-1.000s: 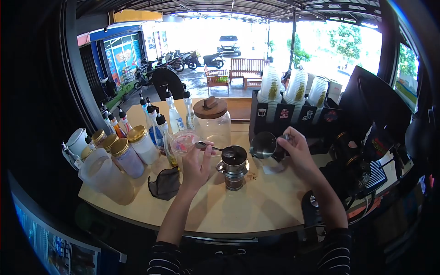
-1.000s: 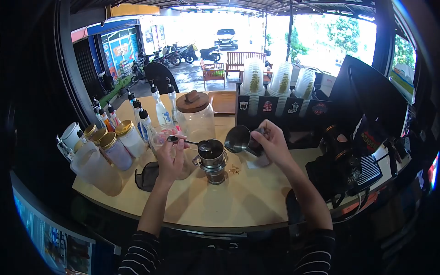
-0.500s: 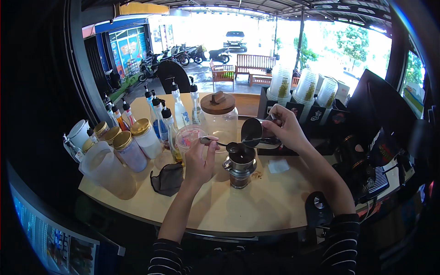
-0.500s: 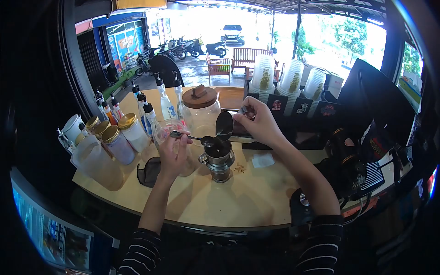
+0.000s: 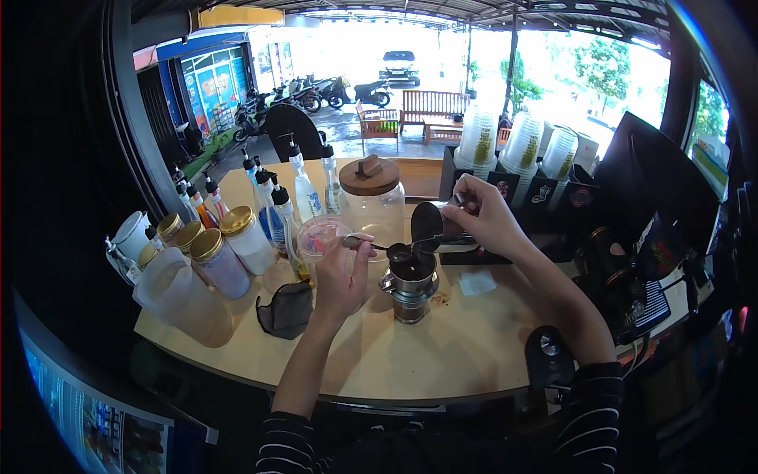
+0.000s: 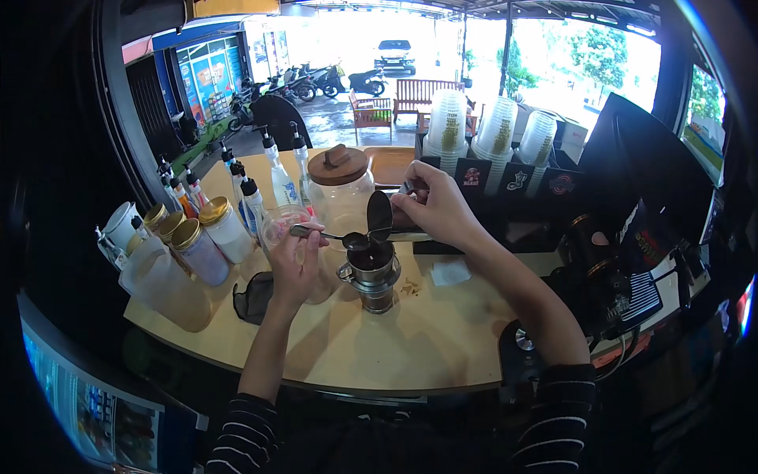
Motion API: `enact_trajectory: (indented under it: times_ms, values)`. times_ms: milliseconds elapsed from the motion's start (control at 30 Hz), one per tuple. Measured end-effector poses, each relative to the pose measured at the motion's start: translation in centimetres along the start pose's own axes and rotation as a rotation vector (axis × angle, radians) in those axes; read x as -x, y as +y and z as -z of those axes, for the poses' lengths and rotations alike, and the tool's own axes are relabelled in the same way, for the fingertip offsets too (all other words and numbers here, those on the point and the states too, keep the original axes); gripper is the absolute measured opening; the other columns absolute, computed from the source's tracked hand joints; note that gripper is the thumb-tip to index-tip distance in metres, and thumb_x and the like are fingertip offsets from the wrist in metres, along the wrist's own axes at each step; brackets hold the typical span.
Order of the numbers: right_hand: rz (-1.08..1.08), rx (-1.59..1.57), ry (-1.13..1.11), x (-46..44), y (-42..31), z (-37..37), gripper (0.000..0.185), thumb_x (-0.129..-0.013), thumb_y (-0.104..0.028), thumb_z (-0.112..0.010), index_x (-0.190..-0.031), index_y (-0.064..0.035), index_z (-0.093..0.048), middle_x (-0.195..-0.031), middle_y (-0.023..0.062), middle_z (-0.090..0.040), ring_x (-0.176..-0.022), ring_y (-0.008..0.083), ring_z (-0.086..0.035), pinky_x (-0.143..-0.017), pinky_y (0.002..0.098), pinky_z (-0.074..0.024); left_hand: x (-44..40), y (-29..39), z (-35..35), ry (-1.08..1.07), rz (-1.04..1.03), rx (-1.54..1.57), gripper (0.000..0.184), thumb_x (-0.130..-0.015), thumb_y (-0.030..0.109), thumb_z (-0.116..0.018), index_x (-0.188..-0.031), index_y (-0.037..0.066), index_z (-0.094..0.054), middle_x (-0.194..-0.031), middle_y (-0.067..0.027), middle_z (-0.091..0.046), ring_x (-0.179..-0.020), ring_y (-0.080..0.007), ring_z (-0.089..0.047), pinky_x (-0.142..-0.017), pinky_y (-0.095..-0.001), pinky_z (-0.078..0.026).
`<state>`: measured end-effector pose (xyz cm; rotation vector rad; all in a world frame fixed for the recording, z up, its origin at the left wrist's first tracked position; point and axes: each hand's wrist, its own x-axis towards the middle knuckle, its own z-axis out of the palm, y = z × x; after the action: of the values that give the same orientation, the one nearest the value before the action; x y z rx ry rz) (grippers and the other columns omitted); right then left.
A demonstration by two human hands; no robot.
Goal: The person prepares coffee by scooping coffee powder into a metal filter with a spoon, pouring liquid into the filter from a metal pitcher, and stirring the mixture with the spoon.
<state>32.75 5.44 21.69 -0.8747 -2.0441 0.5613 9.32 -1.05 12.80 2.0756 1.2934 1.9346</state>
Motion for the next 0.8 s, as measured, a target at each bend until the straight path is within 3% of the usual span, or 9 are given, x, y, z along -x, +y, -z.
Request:
enact_trajectory:
  times_ms: [500,567,800]
  values:
    - [-0.052,-0.048,0.014,0.1,-0.5,0.0,0.025,-0.081,-0.011,-0.070,-0.085,-0.0032,-0.047,-0.067,-0.0060,-0.034,-0.062,0.0029,-0.030,-0.054,0.0211,-0.0279,-0.5,0.7,0.0,-0.014,-0.031,-0.057,0.010,-0.090,0.011,-0.056,-0.096,0.004,-0.061,-0.073,-0.0072,-0.066,-0.081,-0.0264,-0.060,-0.080,-0.0381,-0.044]
    - [0.006,-0.032,0.056,0.0,-0.6,0.0,0.022,-0.080,-0.007,-0.068,-0.081,0.0004,-0.047,-0.057,-0.0020,-0.041,-0.055,0.0036,-0.041,-0.048,0.0248,-0.0379,-0.8,0.9,0.3,-0.013,-0.050,-0.074,0.010,-0.090,0.011,-0.056,-0.096,0.004,-0.061,-0.073,-0.0072,-0.066,-0.081,-0.0265,-0.060,-0.080,-0.0382,-0.044]
    - [0.028,0.034,0.061,-0.1,0.0,0.0,0.022,-0.080,-0.008,-0.068,-0.082,0.0005,-0.047,-0.057,-0.0011,-0.043,-0.055,0.0034,-0.041,-0.050,0.0240,-0.0378,-1.4,1.0,0.7,0.018,-0.068,-0.059,0.010,-0.090,0.009,-0.055,-0.095,0.003,-0.061,-0.073,-0.0079,-0.065,-0.080,-0.0262,-0.060,-0.078,-0.0375,-0.044]
